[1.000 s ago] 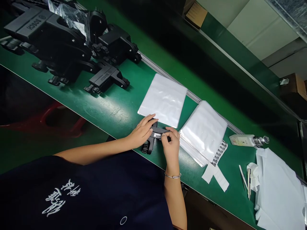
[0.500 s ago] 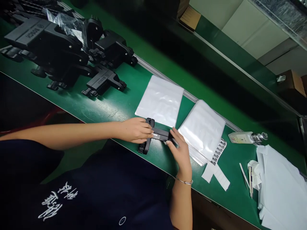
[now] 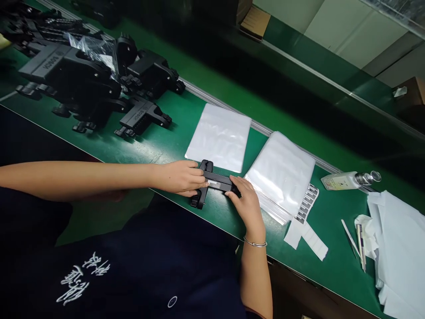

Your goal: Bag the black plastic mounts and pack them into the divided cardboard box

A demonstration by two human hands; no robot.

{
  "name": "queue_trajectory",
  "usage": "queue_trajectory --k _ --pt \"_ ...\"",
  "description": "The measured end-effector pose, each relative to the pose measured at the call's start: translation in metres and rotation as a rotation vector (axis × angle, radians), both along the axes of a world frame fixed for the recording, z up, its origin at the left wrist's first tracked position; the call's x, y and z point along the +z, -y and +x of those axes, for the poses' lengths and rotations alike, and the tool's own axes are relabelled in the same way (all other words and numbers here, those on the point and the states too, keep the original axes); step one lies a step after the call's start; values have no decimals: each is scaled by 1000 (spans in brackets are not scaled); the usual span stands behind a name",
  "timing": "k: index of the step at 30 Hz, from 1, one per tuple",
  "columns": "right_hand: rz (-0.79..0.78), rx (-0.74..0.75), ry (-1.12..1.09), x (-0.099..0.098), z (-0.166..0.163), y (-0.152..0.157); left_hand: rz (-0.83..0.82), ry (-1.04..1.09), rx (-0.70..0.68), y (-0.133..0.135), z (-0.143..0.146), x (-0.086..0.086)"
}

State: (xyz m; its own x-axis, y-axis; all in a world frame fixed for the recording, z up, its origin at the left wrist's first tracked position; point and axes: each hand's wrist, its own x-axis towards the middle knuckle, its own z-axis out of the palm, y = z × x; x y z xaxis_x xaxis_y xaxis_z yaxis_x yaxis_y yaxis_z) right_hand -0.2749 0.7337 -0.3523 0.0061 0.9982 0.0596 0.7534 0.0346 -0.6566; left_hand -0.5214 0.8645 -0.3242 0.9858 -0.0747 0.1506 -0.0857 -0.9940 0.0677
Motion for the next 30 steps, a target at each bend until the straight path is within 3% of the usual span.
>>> queue_trajectory --k 3,5,9,12,15,18,22,27,30 --pt "4 47 49 -3 0 -2 -30 -18 117 -6 -7 5" --pt "11 115 84 -6 -3 -4 -77 5 297 -13 -7 4" --pt "102 186 102 -6 -11 -4 -295 12 594 -30 0 -11" --pt "238 137 112 4 -16 7 -418 -5 645 -38 10 -31" --pt "360 48 118 18 -17 23 -440 -22 590 -37 24 -49" --pt "447 -52 89 30 -16 36 -468 -71 576 -29 36 -56" --pt "533 -99 55 38 -13 44 -680 26 621 -14 38 -40" --pt "494 -138 53 39 -15 44 -1393 269 608 24 40 -5" --pt "362 -137 -6 42 -13 44 -1507 342 614 40 45 4"
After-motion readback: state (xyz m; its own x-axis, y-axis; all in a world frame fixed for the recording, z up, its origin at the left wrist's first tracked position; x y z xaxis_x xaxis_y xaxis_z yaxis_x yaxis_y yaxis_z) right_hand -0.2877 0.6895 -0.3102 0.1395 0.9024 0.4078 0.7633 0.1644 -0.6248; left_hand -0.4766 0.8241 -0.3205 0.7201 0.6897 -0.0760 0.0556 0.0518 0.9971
